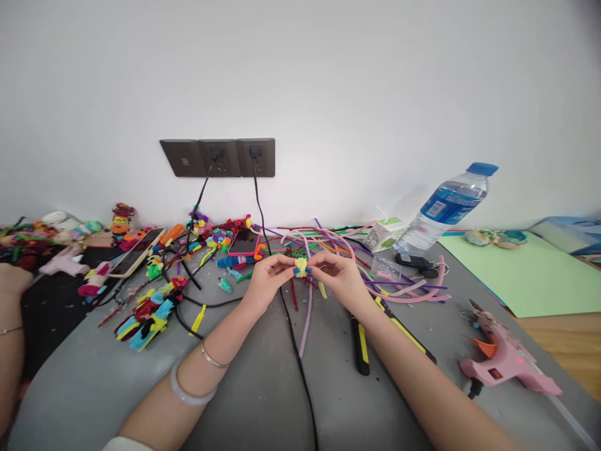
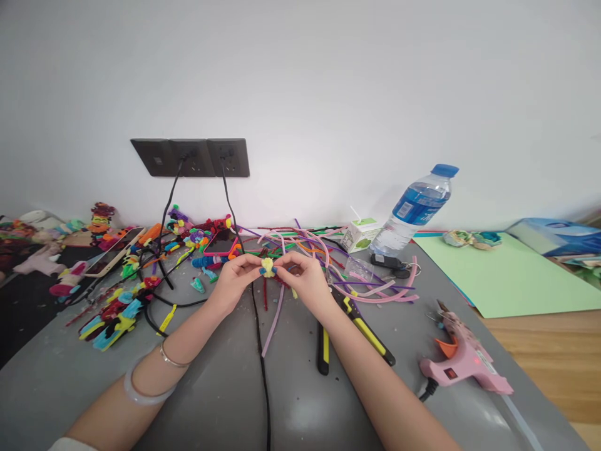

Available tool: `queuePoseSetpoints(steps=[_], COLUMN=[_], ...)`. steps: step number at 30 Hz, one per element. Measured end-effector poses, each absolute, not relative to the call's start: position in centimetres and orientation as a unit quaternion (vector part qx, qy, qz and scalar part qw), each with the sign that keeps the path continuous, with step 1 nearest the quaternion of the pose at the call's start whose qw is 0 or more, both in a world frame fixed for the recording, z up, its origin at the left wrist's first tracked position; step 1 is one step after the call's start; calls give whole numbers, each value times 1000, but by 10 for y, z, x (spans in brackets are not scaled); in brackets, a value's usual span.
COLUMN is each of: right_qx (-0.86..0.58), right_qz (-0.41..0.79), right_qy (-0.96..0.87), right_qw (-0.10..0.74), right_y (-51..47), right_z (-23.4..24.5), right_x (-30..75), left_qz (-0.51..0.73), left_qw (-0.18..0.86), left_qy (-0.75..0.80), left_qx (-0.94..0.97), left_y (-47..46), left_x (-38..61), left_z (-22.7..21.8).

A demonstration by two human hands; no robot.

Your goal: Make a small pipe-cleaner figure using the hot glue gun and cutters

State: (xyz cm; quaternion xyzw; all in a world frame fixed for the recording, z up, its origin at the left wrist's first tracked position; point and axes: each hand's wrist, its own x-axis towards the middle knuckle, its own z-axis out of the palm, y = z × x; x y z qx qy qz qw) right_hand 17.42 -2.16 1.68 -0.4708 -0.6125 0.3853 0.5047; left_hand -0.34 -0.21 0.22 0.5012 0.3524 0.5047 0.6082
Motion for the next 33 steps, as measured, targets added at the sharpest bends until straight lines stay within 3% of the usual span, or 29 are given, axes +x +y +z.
queuePoseSetpoints(steps=[22, 33], right_qx=[-478, -452], right_qz=[404, 497], right_qy=[-605, -555], right_qw=[492, 491], right_y=[-23, -24], right_z=[19, 19], right_x=[173, 171], left_qz=[509, 483], left_qw=[608, 671], left_qy=[367, 332], left_qx=[486, 454], left_y=[-4, -4], left_x=[-2, -1], left_z=[3, 4])
